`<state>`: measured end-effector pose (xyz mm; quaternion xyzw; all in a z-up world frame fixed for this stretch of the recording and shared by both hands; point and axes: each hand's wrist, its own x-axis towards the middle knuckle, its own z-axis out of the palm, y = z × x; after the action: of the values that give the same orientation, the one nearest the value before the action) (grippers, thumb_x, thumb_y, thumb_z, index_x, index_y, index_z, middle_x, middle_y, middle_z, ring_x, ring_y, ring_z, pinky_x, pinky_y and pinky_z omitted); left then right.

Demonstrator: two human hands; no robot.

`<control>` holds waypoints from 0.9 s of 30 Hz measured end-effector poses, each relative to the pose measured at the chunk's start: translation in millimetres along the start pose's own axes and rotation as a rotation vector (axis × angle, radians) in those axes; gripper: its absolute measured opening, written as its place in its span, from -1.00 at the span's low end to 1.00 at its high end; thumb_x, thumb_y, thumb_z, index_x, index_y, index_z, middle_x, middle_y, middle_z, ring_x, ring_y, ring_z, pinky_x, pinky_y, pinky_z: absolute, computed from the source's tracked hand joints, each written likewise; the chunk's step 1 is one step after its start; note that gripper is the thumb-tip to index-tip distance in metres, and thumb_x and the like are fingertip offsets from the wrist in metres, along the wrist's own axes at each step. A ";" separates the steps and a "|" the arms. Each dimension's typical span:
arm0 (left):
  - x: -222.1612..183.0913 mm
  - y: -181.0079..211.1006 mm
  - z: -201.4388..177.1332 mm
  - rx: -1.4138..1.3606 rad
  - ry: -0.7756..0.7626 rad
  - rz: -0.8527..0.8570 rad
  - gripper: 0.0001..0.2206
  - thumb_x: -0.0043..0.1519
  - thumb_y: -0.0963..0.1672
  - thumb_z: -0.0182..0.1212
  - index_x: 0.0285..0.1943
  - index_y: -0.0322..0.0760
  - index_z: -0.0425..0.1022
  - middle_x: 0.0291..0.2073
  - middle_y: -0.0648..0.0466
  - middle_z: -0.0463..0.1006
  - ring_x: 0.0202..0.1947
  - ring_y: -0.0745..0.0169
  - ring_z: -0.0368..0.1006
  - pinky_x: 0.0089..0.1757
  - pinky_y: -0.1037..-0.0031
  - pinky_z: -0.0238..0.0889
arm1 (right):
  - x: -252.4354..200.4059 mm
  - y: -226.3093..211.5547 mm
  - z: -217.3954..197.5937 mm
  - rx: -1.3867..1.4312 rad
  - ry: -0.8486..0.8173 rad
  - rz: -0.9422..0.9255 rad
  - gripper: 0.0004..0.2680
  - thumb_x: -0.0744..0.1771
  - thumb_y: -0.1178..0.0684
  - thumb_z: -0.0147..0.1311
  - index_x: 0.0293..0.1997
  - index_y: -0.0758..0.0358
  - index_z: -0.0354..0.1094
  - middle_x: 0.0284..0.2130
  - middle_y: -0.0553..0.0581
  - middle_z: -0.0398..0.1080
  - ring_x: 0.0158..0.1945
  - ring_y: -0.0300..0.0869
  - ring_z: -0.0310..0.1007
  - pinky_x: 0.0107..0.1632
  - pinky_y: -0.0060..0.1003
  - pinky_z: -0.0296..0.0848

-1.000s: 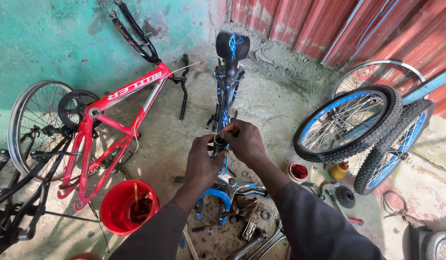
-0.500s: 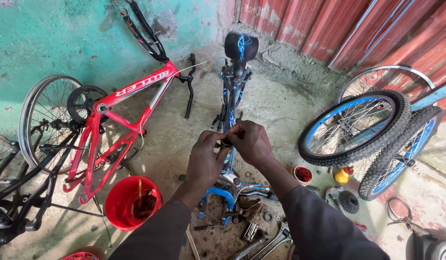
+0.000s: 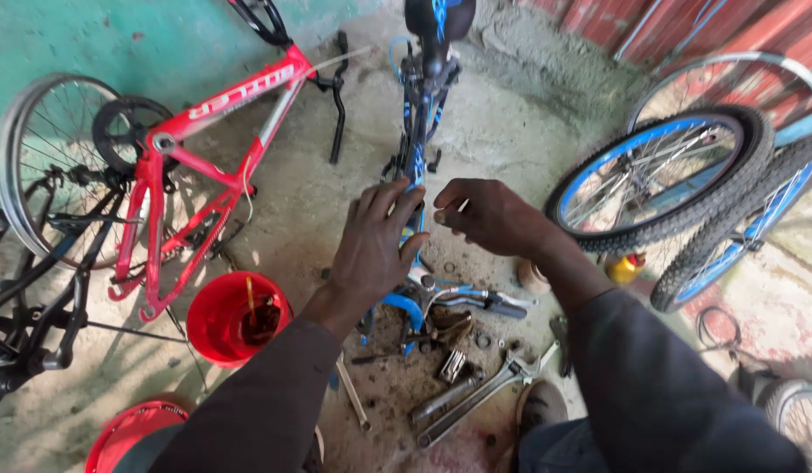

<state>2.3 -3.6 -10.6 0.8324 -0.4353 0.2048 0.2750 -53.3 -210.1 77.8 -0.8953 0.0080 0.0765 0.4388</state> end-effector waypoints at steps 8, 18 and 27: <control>-0.9 46.2 -20.3 0.187 0.045 0.227 -0.70 0.42 -0.02 0.02 0.20 -0.23 0.45 0.25 -0.12 0.39 0.37 -0.19 0.22 0.24 0.02 0.05 | -22.6 97.7 -19.5 -0.331 -0.304 0.080 -0.73 0.33 -0.12 0.17 0.02 0.24 0.48 -0.15 0.30 0.57 -0.05 0.15 0.62 -0.06 0.04 0.55; -38.6 112.5 0.5 -0.337 -0.350 0.341 -0.69 0.22 -0.13 0.25 0.10 -0.39 0.45 0.21 -0.16 0.42 0.27 -0.15 0.26 0.19 0.06 0.11 | -41.2 186.5 -43.1 -0.278 -0.271 0.196 -0.78 0.35 -0.07 0.10 0.04 0.14 0.50 -0.24 0.04 0.61 -0.31 -0.18 0.56 -0.25 -0.23 0.52; -118.5 120.5 128.9 -0.512 -0.811 0.000 -0.48 0.13 -0.14 0.33 0.29 -0.33 0.32 0.25 -0.06 0.34 0.13 -0.07 0.35 0.06 0.20 0.24 | -99.8 350.9 -45.8 0.194 0.068 0.461 -0.81 0.39 0.06 0.02 0.05 0.29 0.46 -0.25 0.13 0.58 -0.26 -0.16 0.56 -0.16 -0.24 0.60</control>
<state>-149.2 -69.8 -144.3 0.7508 -0.5440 -0.2501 0.2791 -174.6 -467.2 -155.5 -0.8255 0.2343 0.1431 0.4931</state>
